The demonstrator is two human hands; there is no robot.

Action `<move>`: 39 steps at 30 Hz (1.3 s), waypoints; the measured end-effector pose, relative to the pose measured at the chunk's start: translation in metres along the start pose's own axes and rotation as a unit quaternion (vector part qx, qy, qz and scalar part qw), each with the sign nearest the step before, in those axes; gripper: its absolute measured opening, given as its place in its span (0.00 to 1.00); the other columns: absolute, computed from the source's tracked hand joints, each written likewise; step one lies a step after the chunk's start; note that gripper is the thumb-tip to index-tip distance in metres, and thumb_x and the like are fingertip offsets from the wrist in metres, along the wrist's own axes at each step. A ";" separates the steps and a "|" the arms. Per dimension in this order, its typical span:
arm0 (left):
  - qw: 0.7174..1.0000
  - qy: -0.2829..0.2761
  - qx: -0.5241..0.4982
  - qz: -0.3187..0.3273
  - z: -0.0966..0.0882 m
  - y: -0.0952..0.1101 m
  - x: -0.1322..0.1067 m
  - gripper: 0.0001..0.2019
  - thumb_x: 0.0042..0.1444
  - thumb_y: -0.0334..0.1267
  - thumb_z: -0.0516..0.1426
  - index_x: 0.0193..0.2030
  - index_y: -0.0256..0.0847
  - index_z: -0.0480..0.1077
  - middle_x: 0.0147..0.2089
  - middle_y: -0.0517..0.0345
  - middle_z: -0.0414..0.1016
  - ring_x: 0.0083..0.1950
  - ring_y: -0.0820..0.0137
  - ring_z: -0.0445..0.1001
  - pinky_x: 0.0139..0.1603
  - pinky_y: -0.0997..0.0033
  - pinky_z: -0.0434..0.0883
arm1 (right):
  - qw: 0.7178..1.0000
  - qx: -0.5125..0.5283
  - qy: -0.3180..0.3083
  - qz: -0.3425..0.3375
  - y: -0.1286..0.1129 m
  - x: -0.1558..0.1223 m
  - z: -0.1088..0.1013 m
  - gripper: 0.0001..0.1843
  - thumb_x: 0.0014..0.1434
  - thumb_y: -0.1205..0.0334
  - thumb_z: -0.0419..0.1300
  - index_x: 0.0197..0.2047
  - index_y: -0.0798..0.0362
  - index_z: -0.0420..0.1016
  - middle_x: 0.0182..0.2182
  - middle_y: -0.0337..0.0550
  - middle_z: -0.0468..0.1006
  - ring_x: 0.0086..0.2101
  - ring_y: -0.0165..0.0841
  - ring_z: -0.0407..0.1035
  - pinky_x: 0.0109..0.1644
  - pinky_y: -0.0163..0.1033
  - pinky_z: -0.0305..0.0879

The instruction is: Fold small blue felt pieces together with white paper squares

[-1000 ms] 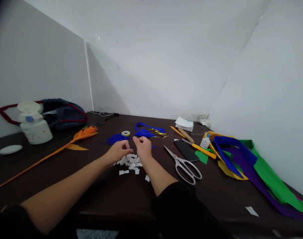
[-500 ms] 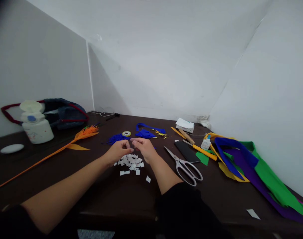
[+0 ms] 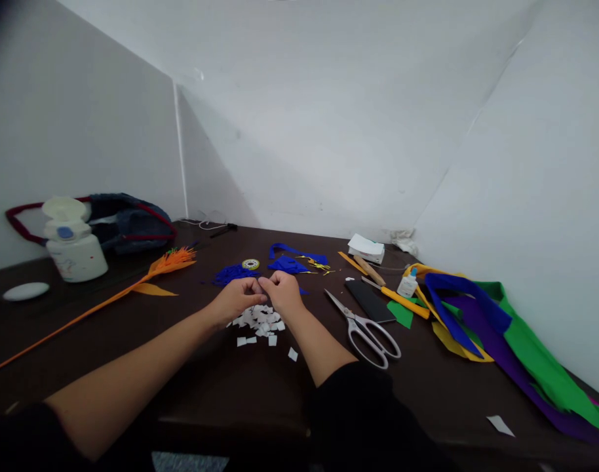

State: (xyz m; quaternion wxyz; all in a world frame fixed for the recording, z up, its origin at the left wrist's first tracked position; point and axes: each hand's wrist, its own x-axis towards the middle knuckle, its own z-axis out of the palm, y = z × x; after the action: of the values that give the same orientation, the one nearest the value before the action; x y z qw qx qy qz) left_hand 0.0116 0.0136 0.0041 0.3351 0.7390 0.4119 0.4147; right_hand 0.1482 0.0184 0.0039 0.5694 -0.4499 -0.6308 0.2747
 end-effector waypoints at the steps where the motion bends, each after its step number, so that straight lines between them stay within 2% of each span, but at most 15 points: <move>1: 1.000 -0.001 0.001 0.002 0.000 0.000 0.000 0.11 0.40 0.42 0.58 0.22 0.36 0.63 0.21 0.64 0.64 0.24 0.76 0.61 0.27 0.75 0.59 | 1.000 -0.019 0.007 -0.008 0.000 0.000 0.001 0.17 0.43 0.54 0.58 0.15 0.54 0.56 0.14 0.31 0.55 0.19 0.24 0.50 0.23 0.31 0.48; 6: 1.000 0.000 -0.002 0.007 0.001 0.001 0.000 0.11 0.40 0.42 0.57 0.21 0.36 0.63 0.20 0.64 0.64 0.24 0.76 0.61 0.27 0.75 0.59 | 0.998 -0.056 0.021 -0.012 0.000 0.003 0.002 0.21 0.42 0.52 0.59 0.13 0.54 0.53 0.12 0.31 0.52 0.18 0.24 0.48 0.21 0.31 0.45; 10: 1.000 0.008 -0.008 -0.025 -0.001 0.003 -0.001 0.11 0.39 0.42 0.58 0.21 0.36 0.63 0.19 0.64 0.63 0.23 0.76 0.60 0.25 0.76 0.57 | 0.997 0.061 0.021 0.038 0.002 0.006 -0.003 0.22 0.43 0.47 0.58 0.13 0.54 0.55 0.12 0.31 0.54 0.17 0.23 0.48 0.21 0.31 0.45; 12: 0.999 0.014 -0.027 -0.040 -0.003 0.004 -0.002 0.11 0.39 0.42 0.58 0.21 0.36 0.63 0.19 0.64 0.63 0.22 0.77 0.59 0.23 0.76 0.56 | 0.985 0.152 -0.020 0.076 0.003 0.006 -0.007 0.21 0.46 0.46 0.54 0.16 0.55 0.63 0.14 0.34 0.59 0.17 0.23 0.51 0.22 0.32 0.48; 14: 0.998 0.015 -0.051 -0.040 -0.003 0.004 -0.002 0.11 0.39 0.42 0.58 0.22 0.36 0.63 0.19 0.65 0.62 0.21 0.78 0.58 0.23 0.77 0.56 | 0.967 0.215 -0.090 0.102 0.004 0.003 -0.009 0.19 0.47 0.47 0.54 0.24 0.56 0.71 0.18 0.36 0.64 0.19 0.23 0.54 0.23 0.32 0.52; 16: 0.996 0.012 -0.078 -0.033 -0.003 0.003 -0.002 0.11 0.39 0.41 0.58 0.21 0.36 0.62 0.19 0.66 0.61 0.22 0.78 0.58 0.24 0.77 0.56 | 0.955 0.238 -0.147 0.101 0.005 0.000 -0.009 0.15 0.45 0.51 0.58 0.31 0.54 0.73 0.23 0.37 0.68 0.21 0.24 0.58 0.27 0.33 0.55; 18: 0.995 0.004 -0.100 -0.029 -0.003 0.003 -0.002 0.12 0.39 0.41 0.58 0.21 0.36 0.61 0.19 0.66 0.61 0.22 0.79 0.57 0.24 0.77 0.55 | 0.955 0.241 -0.156 0.076 0.006 -0.003 -0.006 0.12 0.42 0.56 0.61 0.30 0.54 0.73 0.25 0.39 0.71 0.25 0.26 0.61 0.31 0.34 0.58; 22: 0.993 -0.025 -0.107 -0.040 -0.003 0.004 -0.003 0.12 0.40 0.42 0.58 0.21 0.36 0.62 0.18 0.67 0.60 0.21 0.79 0.56 0.23 0.77 0.54 | 0.973 0.205 -0.105 0.035 0.007 -0.004 -0.001 0.09 0.43 0.59 0.60 0.22 0.55 0.69 0.22 0.38 0.70 0.26 0.28 0.62 0.33 0.35 0.58; 27: 0.994 -0.049 -0.075 -0.054 -0.004 0.006 -0.005 0.11 0.41 0.41 0.57 0.20 0.35 0.64 0.18 0.63 0.64 0.21 0.78 0.58 0.24 0.76 0.55 | 0.993 0.106 -0.044 0.012 0.005 -0.001 -0.003 0.12 0.44 0.57 0.58 0.19 0.54 0.62 0.17 0.32 0.61 0.21 0.25 0.53 0.27 0.32 0.53; 32: 0.999 -0.020 -0.036 -0.027 -0.001 0.005 -0.004 0.10 0.42 0.40 0.56 0.19 0.36 0.62 0.18 0.65 0.63 0.21 0.78 0.58 0.24 0.77 0.56 | 0.998 0.057 0.001 -0.009 -0.001 0.000 -0.003 0.15 0.45 0.55 0.57 0.18 0.54 0.58 0.15 0.30 0.55 0.19 0.24 0.49 0.24 0.31 0.49; 39: 1.000 0.009 -0.004 0.024 0.002 0.002 -0.001 0.11 0.42 0.40 0.56 0.19 0.37 0.58 0.19 0.66 0.57 0.24 0.77 0.56 0.26 0.77 0.55 | 0.998 0.040 0.039 -0.001 0.001 0.000 0.005 0.16 0.44 0.54 0.58 0.17 0.54 0.56 0.14 0.31 0.55 0.19 0.24 0.50 0.23 0.32 0.47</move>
State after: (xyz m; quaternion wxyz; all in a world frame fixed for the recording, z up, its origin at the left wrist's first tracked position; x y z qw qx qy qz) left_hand 0.0133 0.0120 0.0046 0.3240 0.7433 0.3959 0.4311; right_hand 0.1440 0.0194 0.0025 0.6113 -0.4364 -0.5972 0.2813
